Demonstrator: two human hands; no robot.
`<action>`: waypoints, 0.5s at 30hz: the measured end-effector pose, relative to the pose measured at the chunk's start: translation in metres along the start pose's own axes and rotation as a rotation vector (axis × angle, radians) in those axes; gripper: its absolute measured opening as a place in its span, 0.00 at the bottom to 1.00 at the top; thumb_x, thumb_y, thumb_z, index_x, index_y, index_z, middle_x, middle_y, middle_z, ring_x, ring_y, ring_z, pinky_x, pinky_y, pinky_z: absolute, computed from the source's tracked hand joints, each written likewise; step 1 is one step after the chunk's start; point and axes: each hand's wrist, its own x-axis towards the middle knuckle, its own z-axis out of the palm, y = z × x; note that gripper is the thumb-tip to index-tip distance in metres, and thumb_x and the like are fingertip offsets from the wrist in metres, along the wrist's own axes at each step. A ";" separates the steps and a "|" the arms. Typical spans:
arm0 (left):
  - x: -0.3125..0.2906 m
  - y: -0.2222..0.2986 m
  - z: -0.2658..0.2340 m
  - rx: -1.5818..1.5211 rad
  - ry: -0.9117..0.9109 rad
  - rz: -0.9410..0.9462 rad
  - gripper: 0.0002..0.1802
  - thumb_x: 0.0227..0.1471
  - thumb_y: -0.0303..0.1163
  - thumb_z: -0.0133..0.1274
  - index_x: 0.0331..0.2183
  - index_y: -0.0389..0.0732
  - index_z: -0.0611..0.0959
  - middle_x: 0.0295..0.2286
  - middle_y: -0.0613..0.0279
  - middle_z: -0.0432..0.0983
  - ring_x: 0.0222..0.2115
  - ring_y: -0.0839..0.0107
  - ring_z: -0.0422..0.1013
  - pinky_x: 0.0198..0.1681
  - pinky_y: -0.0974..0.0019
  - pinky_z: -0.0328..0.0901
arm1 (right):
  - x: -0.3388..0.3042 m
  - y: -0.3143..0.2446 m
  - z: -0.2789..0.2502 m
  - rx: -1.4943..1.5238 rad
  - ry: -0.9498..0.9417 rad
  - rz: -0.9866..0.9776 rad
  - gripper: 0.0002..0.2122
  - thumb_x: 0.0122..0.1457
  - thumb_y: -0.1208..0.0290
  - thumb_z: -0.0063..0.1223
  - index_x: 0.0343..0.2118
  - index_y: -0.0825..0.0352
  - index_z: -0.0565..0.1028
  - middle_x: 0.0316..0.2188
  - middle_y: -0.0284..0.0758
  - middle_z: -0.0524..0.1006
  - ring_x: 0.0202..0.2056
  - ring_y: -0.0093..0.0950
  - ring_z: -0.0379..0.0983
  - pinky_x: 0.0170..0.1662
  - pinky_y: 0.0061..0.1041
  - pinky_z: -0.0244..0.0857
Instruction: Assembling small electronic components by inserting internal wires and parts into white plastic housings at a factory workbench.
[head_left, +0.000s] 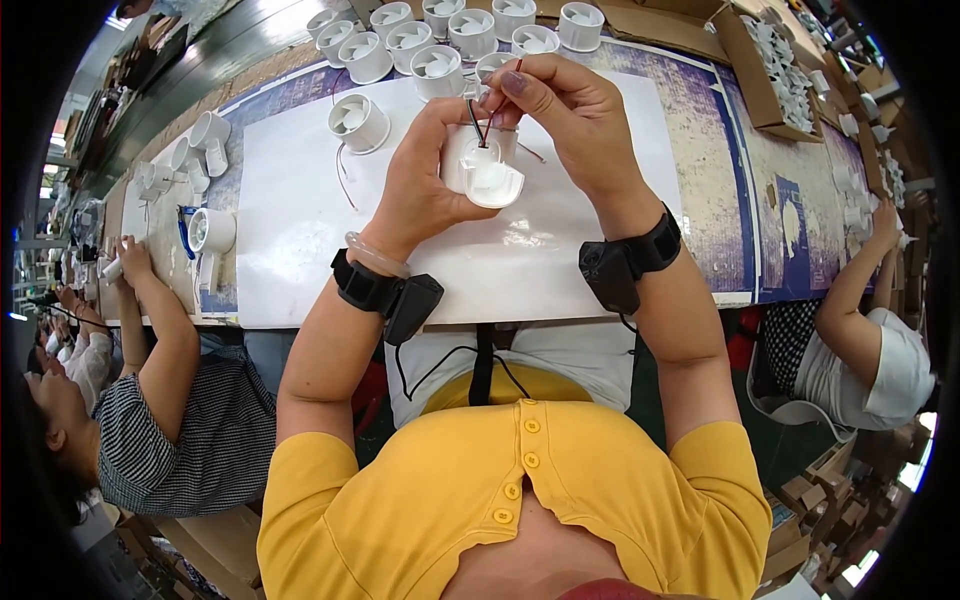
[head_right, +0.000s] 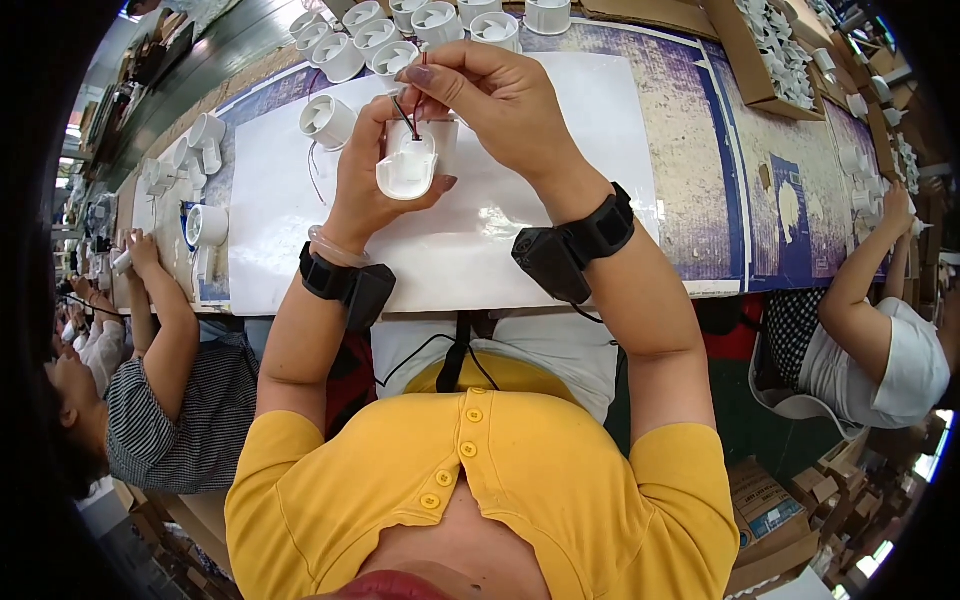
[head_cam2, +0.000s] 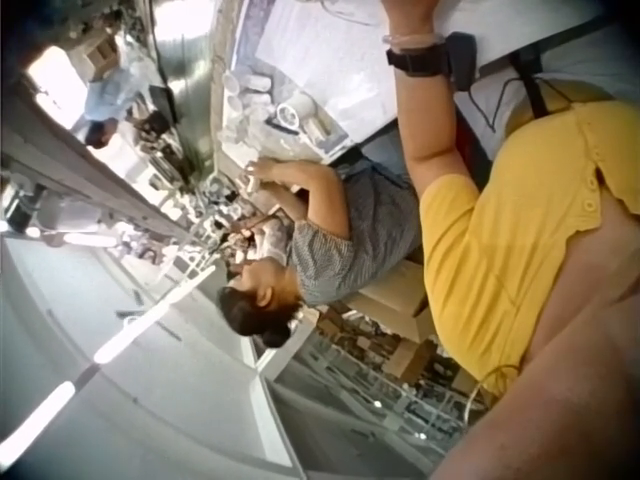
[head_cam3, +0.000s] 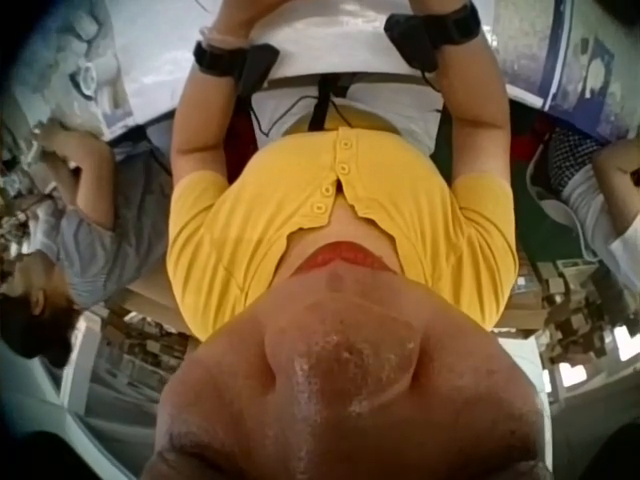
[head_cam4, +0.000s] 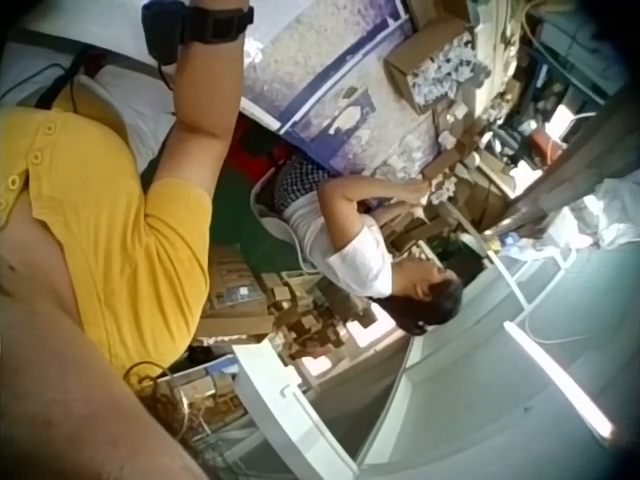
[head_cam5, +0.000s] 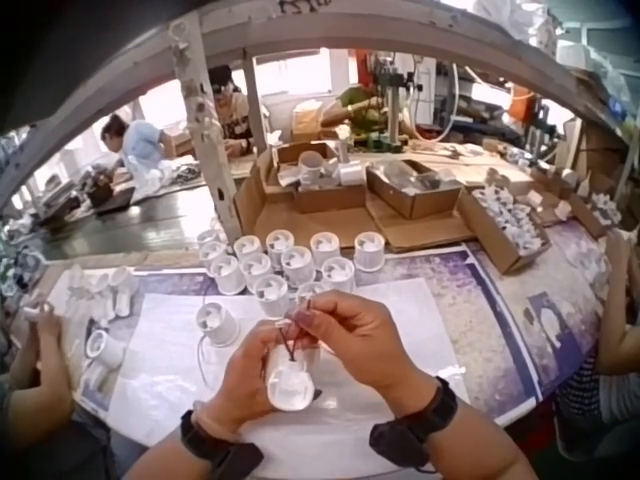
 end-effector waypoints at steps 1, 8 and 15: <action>0.000 0.000 -0.001 0.023 -0.019 -0.013 0.41 0.29 0.30 0.70 0.47 0.40 0.67 0.40 0.62 0.68 0.41 0.71 0.67 0.45 0.69 0.63 | 0.001 0.000 0.001 0.006 -0.001 -0.013 0.08 0.61 0.72 0.50 0.35 0.71 0.77 0.27 0.34 0.78 0.29 0.20 0.73 0.34 0.19 0.68; -0.001 -0.001 0.006 -0.088 0.040 -0.046 0.38 0.28 0.32 0.70 0.44 0.40 0.70 0.38 0.62 0.69 0.39 0.70 0.68 0.44 0.69 0.65 | -0.003 -0.001 -0.001 0.064 -0.076 -0.091 0.07 0.61 0.72 0.50 0.35 0.71 0.76 0.27 0.33 0.76 0.27 0.19 0.70 0.33 0.19 0.66; 0.000 -0.001 0.005 -0.121 0.013 -0.046 0.38 0.28 0.32 0.71 0.44 0.41 0.69 0.39 0.63 0.69 0.39 0.70 0.68 0.44 0.69 0.65 | -0.006 -0.010 0.001 0.000 -0.085 -0.147 0.07 0.61 0.72 0.50 0.35 0.71 0.76 0.26 0.33 0.75 0.27 0.18 0.69 0.32 0.18 0.65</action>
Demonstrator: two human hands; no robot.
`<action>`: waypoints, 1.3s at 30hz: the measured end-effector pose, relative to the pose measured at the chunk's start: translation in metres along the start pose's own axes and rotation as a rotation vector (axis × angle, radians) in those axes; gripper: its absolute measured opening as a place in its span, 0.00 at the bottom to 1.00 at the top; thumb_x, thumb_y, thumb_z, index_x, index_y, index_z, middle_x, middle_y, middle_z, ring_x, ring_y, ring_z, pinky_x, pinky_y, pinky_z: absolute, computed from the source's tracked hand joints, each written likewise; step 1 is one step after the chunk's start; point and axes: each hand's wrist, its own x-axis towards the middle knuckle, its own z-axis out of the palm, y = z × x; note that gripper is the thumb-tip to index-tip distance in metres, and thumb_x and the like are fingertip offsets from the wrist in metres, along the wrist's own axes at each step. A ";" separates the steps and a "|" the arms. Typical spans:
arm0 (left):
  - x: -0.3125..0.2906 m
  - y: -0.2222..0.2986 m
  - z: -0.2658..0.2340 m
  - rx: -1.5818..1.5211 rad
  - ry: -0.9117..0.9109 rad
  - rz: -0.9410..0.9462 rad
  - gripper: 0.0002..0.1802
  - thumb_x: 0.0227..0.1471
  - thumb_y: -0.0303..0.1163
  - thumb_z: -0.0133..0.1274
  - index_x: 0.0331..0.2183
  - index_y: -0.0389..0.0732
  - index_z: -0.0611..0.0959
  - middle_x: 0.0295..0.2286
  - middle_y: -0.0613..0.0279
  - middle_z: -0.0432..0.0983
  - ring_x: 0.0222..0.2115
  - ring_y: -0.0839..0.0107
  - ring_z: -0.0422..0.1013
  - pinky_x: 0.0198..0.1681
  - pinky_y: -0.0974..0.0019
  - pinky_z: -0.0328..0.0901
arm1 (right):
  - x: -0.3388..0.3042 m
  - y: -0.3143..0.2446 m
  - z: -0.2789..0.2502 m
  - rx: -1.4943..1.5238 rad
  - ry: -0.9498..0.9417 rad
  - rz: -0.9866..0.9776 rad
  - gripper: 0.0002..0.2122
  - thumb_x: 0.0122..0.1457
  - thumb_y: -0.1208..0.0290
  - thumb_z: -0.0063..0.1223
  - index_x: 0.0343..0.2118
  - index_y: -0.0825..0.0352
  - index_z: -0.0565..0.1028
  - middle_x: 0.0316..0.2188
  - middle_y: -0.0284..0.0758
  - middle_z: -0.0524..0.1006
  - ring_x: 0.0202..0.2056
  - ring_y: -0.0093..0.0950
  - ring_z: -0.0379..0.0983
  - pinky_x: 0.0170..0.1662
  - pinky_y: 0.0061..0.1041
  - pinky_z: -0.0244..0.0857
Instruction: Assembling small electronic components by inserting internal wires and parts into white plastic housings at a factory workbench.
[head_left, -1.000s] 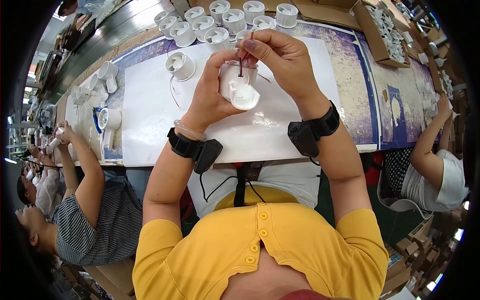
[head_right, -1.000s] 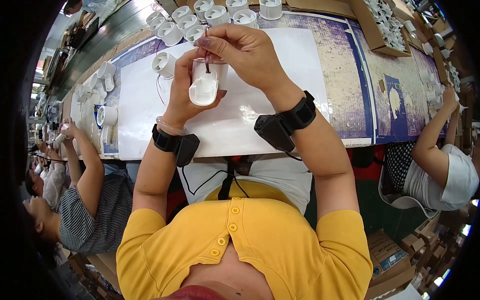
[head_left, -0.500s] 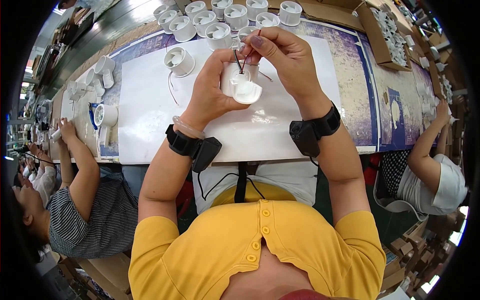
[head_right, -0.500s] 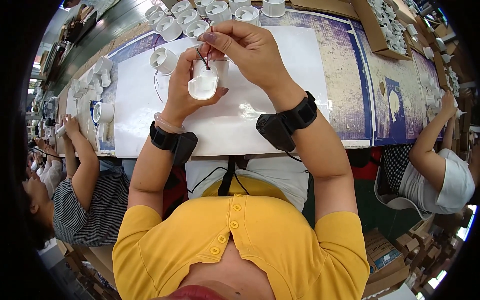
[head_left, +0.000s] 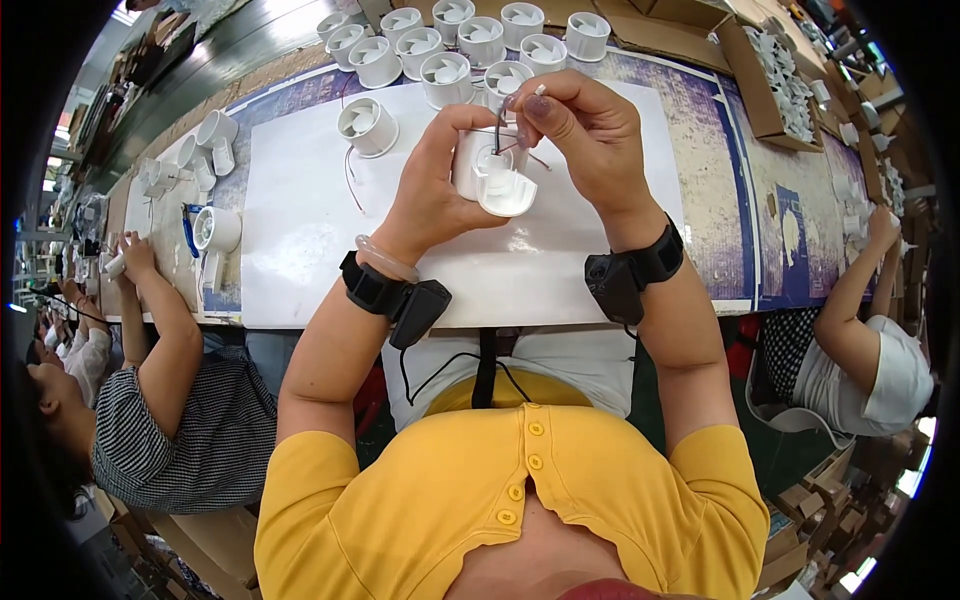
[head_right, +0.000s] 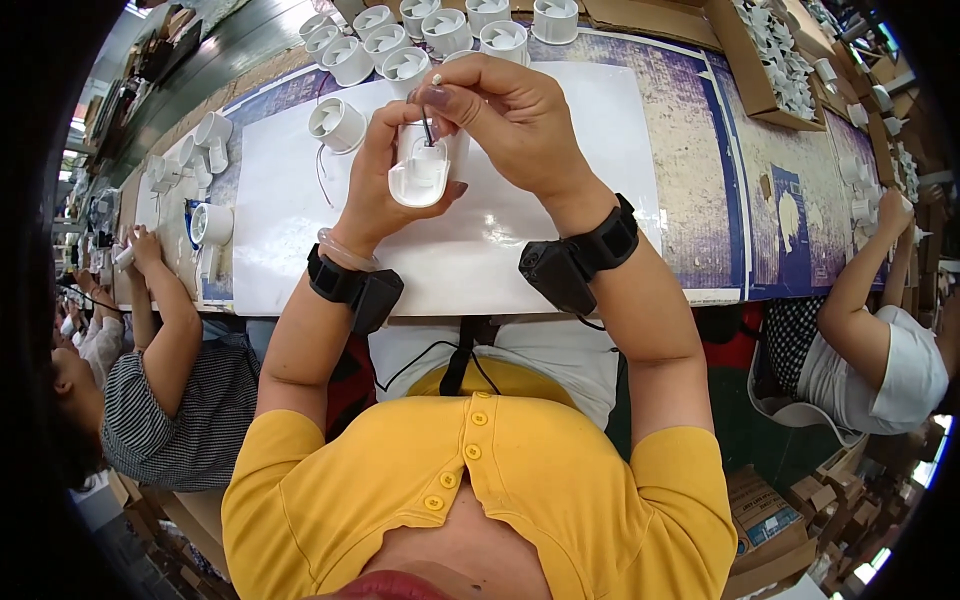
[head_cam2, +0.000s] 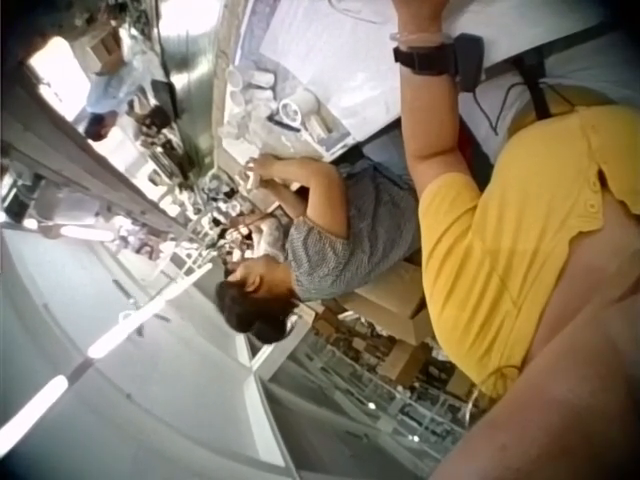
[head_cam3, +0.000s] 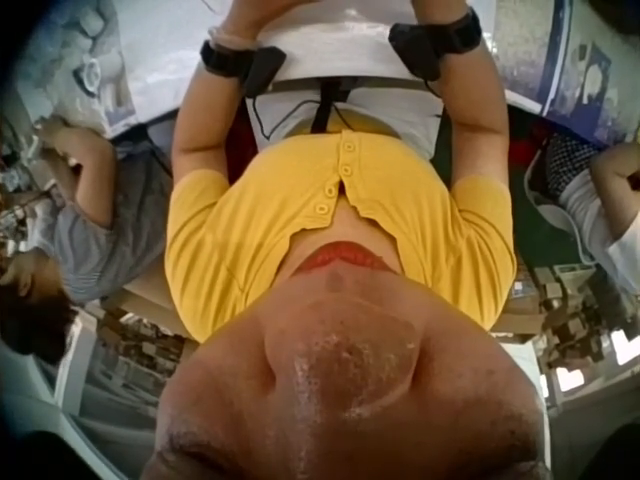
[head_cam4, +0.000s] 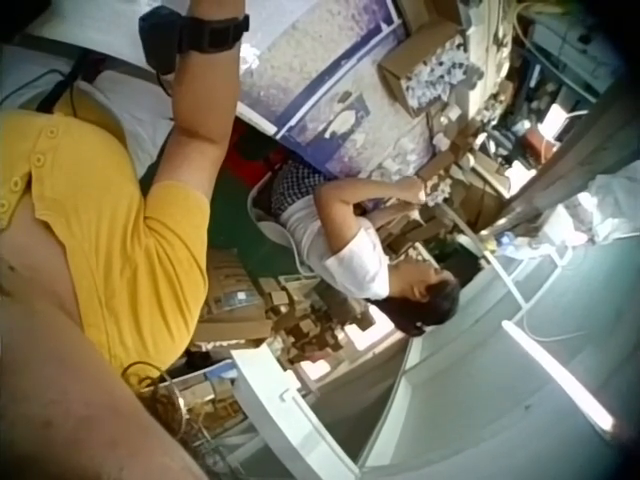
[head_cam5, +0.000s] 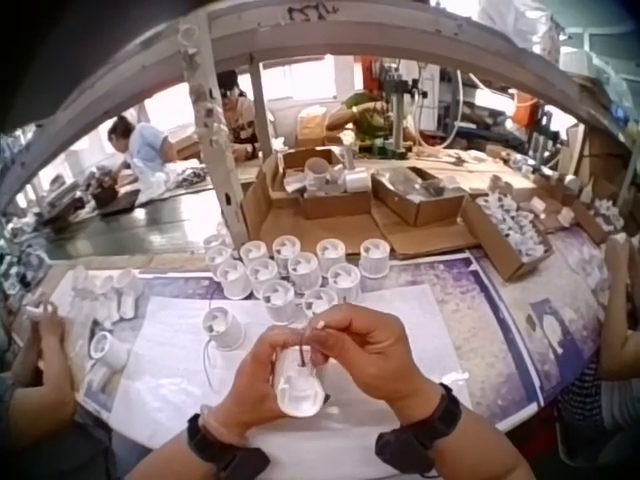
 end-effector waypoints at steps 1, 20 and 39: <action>0.000 0.000 0.000 0.005 0.000 0.020 0.38 0.27 0.32 0.71 0.44 0.41 0.69 0.39 0.63 0.68 0.39 0.70 0.68 0.44 0.69 0.65 | 0.001 0.001 -0.002 0.002 0.008 -0.001 0.07 0.61 0.72 0.50 0.35 0.71 0.76 0.27 0.33 0.76 0.27 0.19 0.69 0.32 0.18 0.66; -0.003 -0.003 0.001 0.021 0.012 0.027 0.40 0.28 0.31 0.70 0.46 0.42 0.68 0.40 0.61 0.68 0.41 0.69 0.67 0.45 0.68 0.64 | 0.003 0.026 -0.011 -0.448 -0.226 -0.105 0.08 0.59 0.74 0.52 0.39 0.70 0.76 0.41 0.33 0.75 0.46 0.26 0.68 0.49 0.25 0.62; 0.000 0.001 0.009 0.123 0.129 0.302 0.42 0.32 0.31 0.71 0.47 0.42 0.64 0.43 0.57 0.66 0.45 0.65 0.66 0.47 0.65 0.64 | 0.000 0.034 -0.001 -0.037 0.067 0.189 0.07 0.59 0.73 0.52 0.37 0.69 0.79 0.41 0.34 0.75 0.43 0.22 0.70 0.47 0.20 0.64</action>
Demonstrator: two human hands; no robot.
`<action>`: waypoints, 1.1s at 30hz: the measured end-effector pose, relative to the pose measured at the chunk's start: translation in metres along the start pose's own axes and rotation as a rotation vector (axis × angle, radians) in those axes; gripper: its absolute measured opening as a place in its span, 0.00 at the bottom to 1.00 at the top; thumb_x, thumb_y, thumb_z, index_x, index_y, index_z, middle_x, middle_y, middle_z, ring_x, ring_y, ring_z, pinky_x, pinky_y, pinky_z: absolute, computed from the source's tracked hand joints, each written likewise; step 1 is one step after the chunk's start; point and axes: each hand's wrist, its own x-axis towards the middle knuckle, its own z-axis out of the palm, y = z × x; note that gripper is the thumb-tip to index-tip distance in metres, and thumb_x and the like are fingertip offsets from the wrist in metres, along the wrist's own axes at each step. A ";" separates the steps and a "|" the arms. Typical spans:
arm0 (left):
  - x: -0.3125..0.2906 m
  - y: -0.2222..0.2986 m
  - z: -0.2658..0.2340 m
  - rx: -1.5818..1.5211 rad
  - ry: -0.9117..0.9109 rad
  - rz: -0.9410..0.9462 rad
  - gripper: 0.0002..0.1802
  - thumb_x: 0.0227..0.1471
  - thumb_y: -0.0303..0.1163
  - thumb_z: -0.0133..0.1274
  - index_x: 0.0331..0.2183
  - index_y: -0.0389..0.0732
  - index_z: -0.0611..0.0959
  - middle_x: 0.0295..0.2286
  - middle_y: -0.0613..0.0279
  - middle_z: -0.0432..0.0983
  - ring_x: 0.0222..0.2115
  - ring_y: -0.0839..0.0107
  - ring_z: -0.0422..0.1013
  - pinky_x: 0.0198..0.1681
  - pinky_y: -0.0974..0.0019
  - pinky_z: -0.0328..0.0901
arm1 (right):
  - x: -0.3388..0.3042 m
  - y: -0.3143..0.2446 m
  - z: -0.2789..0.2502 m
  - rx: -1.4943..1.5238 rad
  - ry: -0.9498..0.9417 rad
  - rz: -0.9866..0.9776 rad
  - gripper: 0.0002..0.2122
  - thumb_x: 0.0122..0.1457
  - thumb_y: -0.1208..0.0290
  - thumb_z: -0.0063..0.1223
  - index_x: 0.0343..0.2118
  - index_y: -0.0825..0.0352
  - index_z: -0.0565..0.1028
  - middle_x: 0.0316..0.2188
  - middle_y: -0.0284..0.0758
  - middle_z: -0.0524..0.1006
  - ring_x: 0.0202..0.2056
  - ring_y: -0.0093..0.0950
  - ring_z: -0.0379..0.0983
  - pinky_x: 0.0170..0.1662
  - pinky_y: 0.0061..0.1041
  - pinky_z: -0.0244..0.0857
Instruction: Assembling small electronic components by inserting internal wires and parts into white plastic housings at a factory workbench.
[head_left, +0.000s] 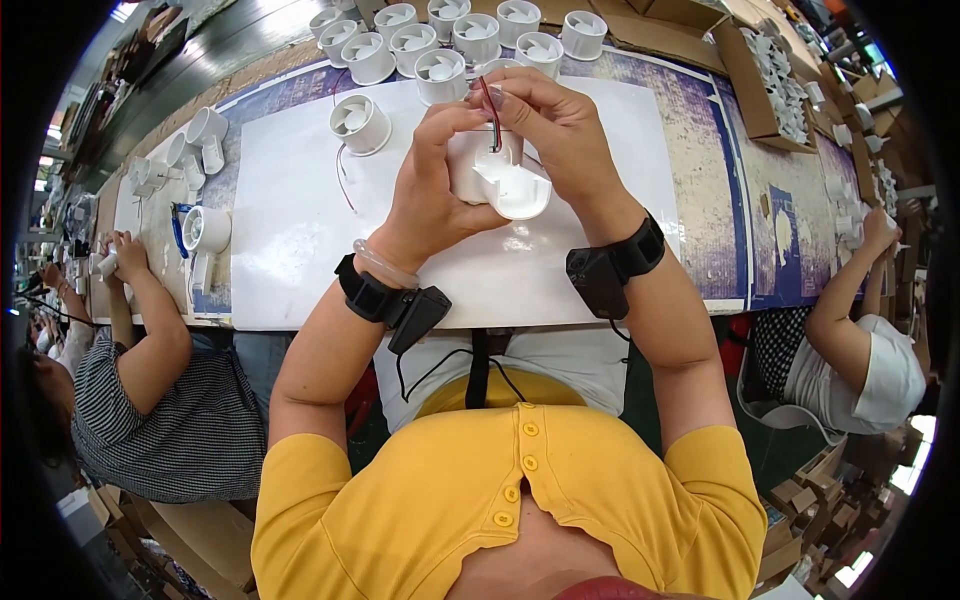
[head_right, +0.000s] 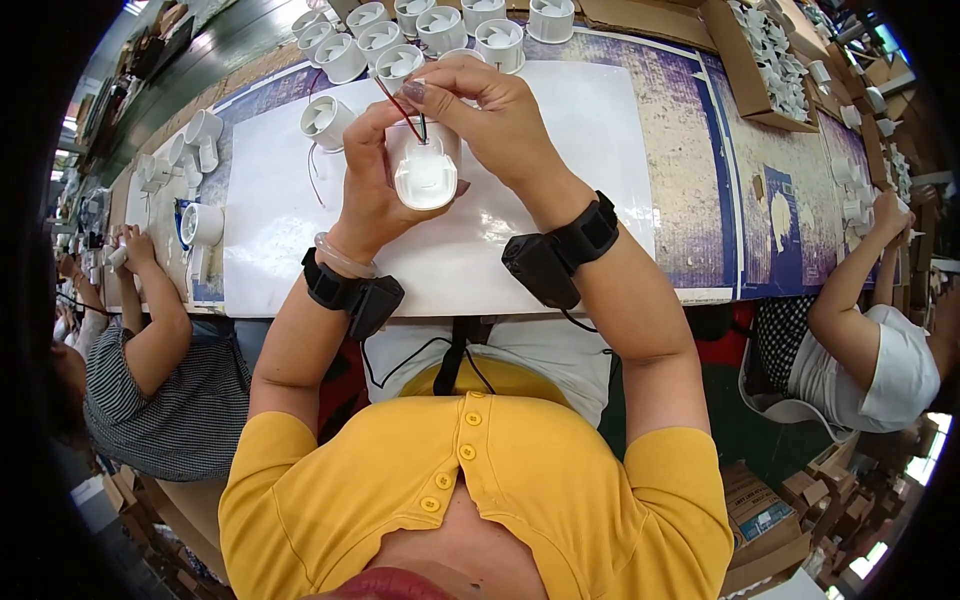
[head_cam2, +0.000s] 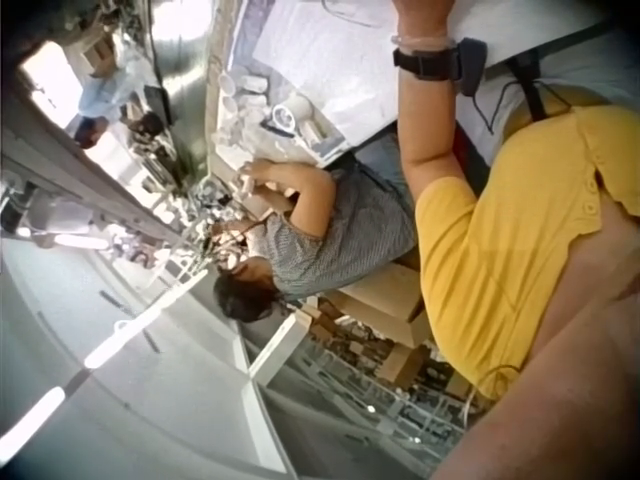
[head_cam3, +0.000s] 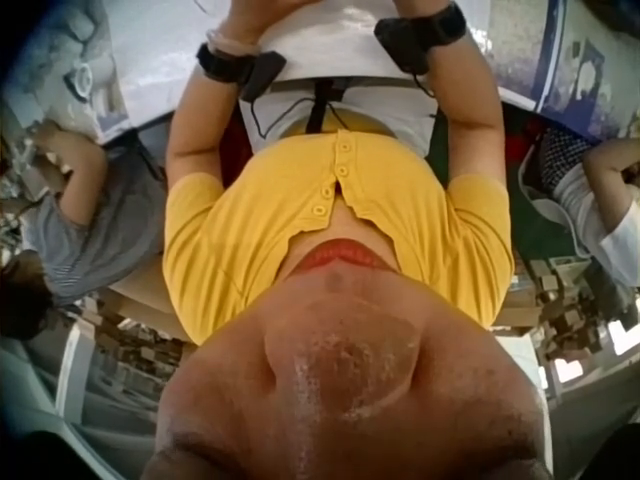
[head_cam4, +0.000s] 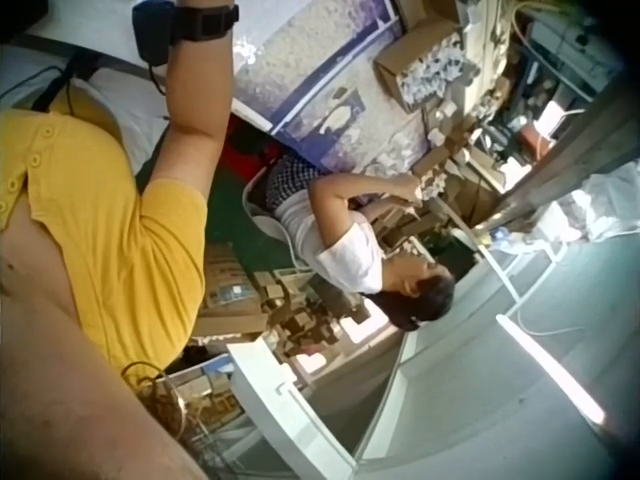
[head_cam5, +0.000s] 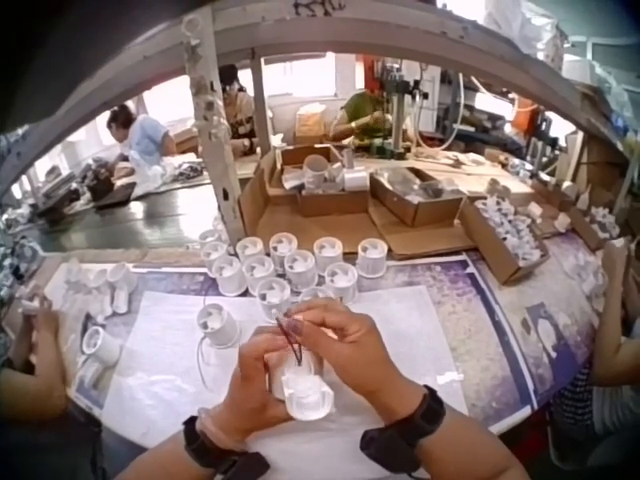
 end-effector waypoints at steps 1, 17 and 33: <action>0.001 0.000 -0.001 0.000 0.000 0.001 0.42 0.32 0.31 0.71 0.47 0.42 0.64 0.43 0.57 0.66 0.45 0.65 0.66 0.47 0.65 0.64 | 0.000 -0.001 0.000 0.000 0.000 -0.001 0.07 0.59 0.73 0.52 0.37 0.69 0.79 0.41 0.34 0.75 0.43 0.22 0.70 0.47 0.20 0.64; 0.000 -0.002 -0.003 -0.004 -0.071 -0.188 0.37 0.27 0.30 0.70 0.43 0.40 0.70 0.42 0.54 0.68 0.42 0.59 0.68 0.44 0.63 0.65 | 0.003 -0.018 -0.006 -0.236 -0.215 -0.377 0.10 0.62 0.68 0.48 0.41 0.68 0.75 0.32 0.33 0.78 0.41 0.24 0.71 0.52 0.27 0.61; -0.006 0.007 0.003 -0.084 -0.122 -0.299 0.40 0.26 0.30 0.70 0.45 0.40 0.68 0.41 0.58 0.68 0.42 0.63 0.68 0.45 0.65 0.65 | 0.005 -0.022 -0.003 0.124 -0.026 -0.096 0.11 0.63 0.68 0.46 0.38 0.71 0.76 0.20 0.30 0.73 0.25 0.18 0.69 0.36 0.19 0.66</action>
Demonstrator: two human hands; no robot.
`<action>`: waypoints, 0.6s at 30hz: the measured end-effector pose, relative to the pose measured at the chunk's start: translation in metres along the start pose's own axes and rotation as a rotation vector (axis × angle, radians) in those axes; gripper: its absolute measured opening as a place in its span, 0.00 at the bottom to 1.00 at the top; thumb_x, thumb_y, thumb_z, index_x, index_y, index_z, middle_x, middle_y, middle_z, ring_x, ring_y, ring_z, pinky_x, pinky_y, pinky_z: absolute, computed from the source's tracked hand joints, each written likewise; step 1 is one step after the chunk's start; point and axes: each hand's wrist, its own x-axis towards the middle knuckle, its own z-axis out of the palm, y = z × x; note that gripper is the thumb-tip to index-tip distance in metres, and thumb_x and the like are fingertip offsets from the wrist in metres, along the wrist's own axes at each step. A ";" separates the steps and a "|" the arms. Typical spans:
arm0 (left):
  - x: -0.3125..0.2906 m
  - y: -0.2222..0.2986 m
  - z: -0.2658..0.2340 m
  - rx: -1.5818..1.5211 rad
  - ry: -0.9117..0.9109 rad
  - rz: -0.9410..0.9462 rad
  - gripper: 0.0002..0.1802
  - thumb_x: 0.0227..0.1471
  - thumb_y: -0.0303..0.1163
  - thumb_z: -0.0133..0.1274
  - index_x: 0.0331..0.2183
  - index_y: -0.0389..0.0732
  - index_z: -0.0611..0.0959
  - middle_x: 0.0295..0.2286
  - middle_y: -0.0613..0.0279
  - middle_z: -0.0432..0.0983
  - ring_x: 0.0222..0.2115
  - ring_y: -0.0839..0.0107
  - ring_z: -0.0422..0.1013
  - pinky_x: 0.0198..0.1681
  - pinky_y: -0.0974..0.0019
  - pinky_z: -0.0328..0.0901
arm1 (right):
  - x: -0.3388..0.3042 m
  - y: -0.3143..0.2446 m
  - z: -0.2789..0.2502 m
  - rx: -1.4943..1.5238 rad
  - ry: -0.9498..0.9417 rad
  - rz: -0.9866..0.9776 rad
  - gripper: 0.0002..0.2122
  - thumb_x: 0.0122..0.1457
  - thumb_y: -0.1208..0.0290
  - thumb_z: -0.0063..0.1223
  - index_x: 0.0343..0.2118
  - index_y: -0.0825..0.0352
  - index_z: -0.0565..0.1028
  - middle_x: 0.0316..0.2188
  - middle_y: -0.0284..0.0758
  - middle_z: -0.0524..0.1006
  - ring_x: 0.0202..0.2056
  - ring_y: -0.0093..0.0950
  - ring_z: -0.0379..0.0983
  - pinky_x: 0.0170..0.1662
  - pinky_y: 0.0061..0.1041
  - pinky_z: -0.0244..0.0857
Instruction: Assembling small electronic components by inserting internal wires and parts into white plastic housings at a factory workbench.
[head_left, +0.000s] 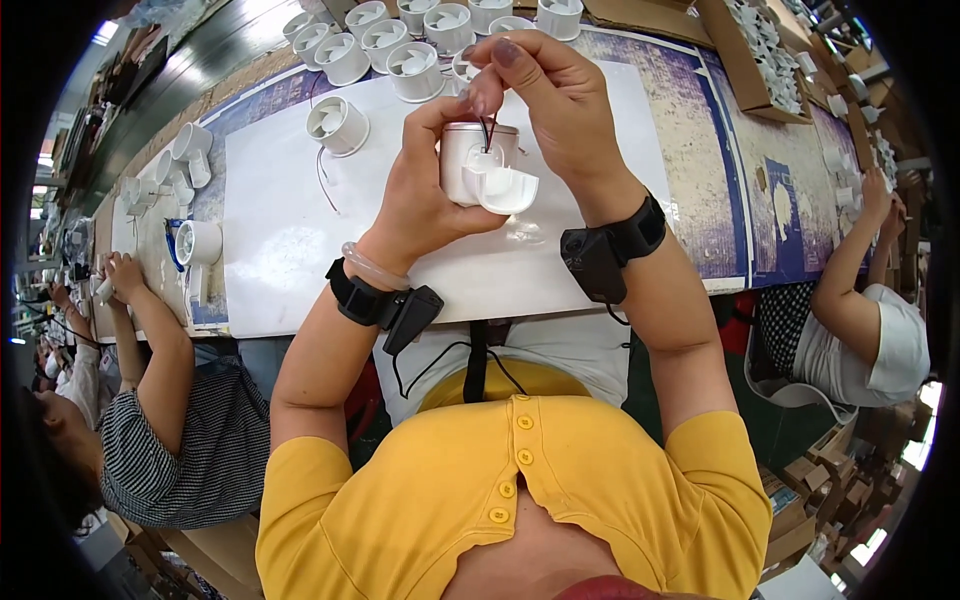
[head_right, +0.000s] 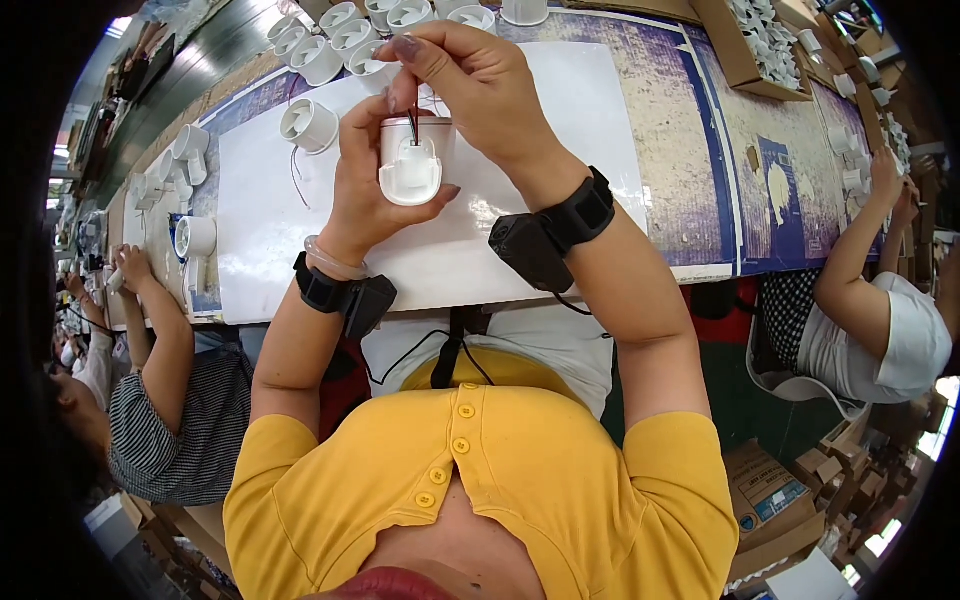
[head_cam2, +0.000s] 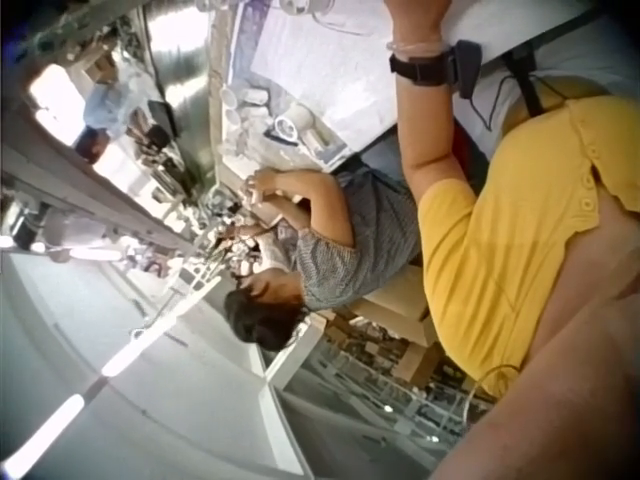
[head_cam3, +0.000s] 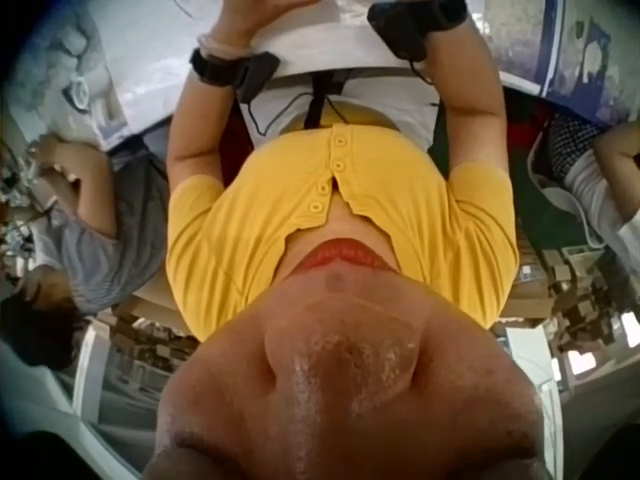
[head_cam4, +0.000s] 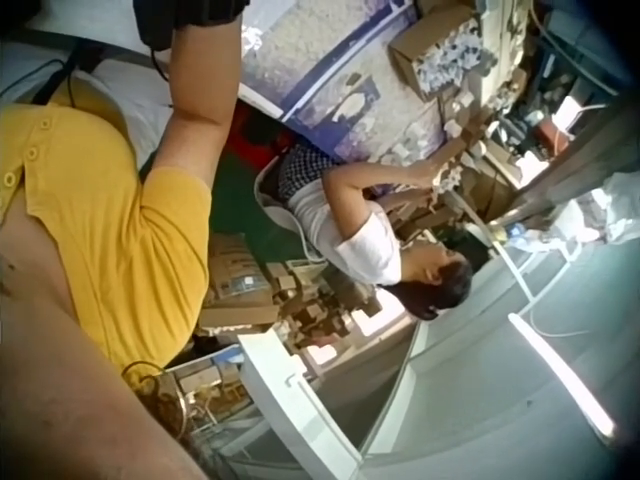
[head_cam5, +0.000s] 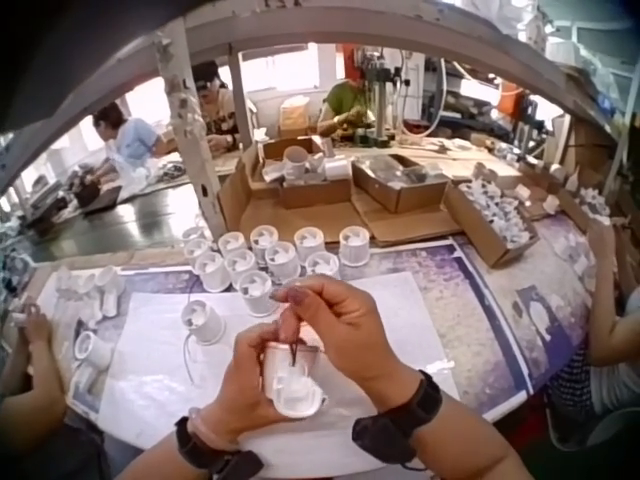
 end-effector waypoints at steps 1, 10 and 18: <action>0.001 -0.002 -0.002 0.025 -0.028 0.021 0.42 0.28 0.31 0.71 0.46 0.40 0.66 0.42 0.57 0.68 0.43 0.64 0.68 0.47 0.65 0.65 | 0.000 -0.001 0.000 -0.049 0.023 -0.057 0.12 0.63 0.67 0.47 0.38 0.71 0.76 0.22 0.30 0.74 0.26 0.18 0.70 0.37 0.20 0.66; 0.002 -0.008 -0.002 -0.099 0.066 0.076 0.48 0.28 0.32 0.74 0.49 0.39 0.62 0.45 0.56 0.66 0.45 0.66 0.67 0.50 0.64 0.65 | -0.003 -0.002 0.001 -0.134 0.123 -0.181 0.12 0.62 0.65 0.49 0.39 0.68 0.78 0.33 0.31 0.78 0.33 0.18 0.71 0.40 0.18 0.65; 0.003 -0.005 -0.010 -0.015 -0.084 0.012 0.46 0.27 0.31 0.74 0.47 0.40 0.64 0.47 0.57 0.64 0.47 0.65 0.66 0.50 0.65 0.64 | -0.004 -0.006 0.002 -0.255 0.067 -0.187 0.13 0.62 0.63 0.48 0.40 0.68 0.77 0.34 0.31 0.78 0.34 0.18 0.70 0.42 0.18 0.64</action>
